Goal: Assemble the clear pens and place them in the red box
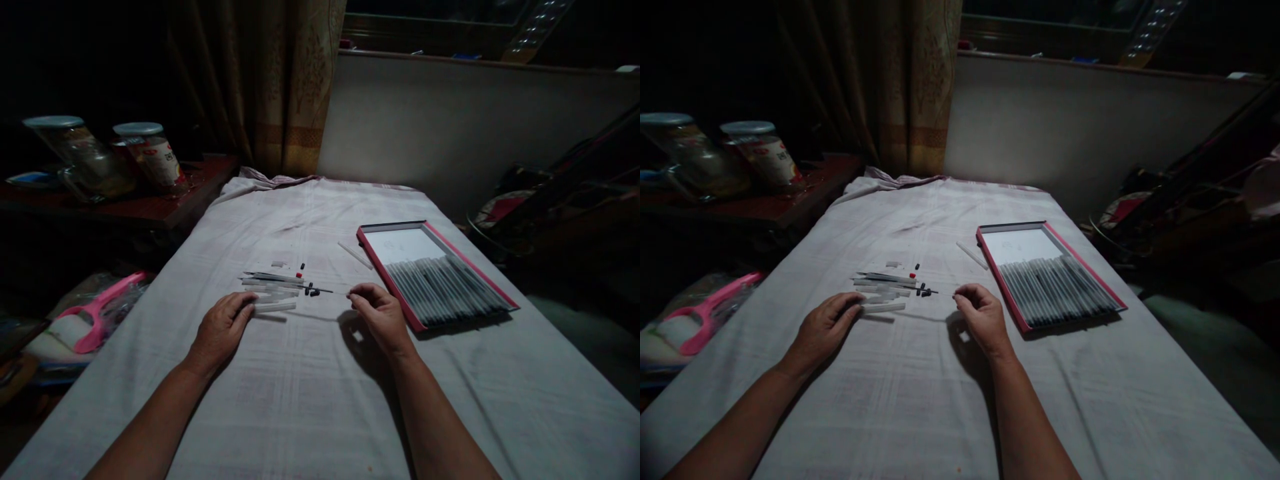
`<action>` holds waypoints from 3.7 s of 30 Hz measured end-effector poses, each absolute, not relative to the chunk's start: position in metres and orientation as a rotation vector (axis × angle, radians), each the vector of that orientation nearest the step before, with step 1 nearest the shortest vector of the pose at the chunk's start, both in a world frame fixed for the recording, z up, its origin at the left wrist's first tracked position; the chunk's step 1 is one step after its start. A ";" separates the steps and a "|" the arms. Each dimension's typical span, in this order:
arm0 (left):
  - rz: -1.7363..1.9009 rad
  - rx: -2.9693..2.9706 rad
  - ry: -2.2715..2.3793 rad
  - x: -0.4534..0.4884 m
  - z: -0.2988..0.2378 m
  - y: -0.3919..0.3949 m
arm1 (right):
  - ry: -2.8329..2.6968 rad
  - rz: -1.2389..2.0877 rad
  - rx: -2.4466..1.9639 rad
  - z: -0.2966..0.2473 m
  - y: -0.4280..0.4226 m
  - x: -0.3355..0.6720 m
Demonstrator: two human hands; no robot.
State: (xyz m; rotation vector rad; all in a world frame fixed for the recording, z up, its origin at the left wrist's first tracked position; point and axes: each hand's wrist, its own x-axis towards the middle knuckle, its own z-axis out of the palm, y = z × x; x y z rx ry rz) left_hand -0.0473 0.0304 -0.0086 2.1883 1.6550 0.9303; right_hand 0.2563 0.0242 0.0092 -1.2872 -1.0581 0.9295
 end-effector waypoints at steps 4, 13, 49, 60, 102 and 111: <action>0.946 2.184 1.675 -0.050 -0.009 0.032 | -1.101 0.926 -1.294 0.010 0.023 0.263; 0.943 2.202 1.680 -0.050 -0.008 0.032 | -1.127 0.935 -1.300 0.014 0.021 0.264; 1.039 2.449 1.465 -0.024 -0.011 0.022 | -2.093 0.343 -1.719 0.000 0.052 0.228; 1.055 2.579 1.331 -0.022 -0.011 0.020 | -1.202 1.238 -1.197 -0.002 0.007 0.224; 0.984 2.604 1.263 -0.018 -0.005 0.016 | -1.747 0.656 -1.399 -0.006 0.006 0.226; 0.933 2.548 1.336 -0.017 -0.004 0.016 | -1.736 0.745 -1.343 -0.004 0.003 0.227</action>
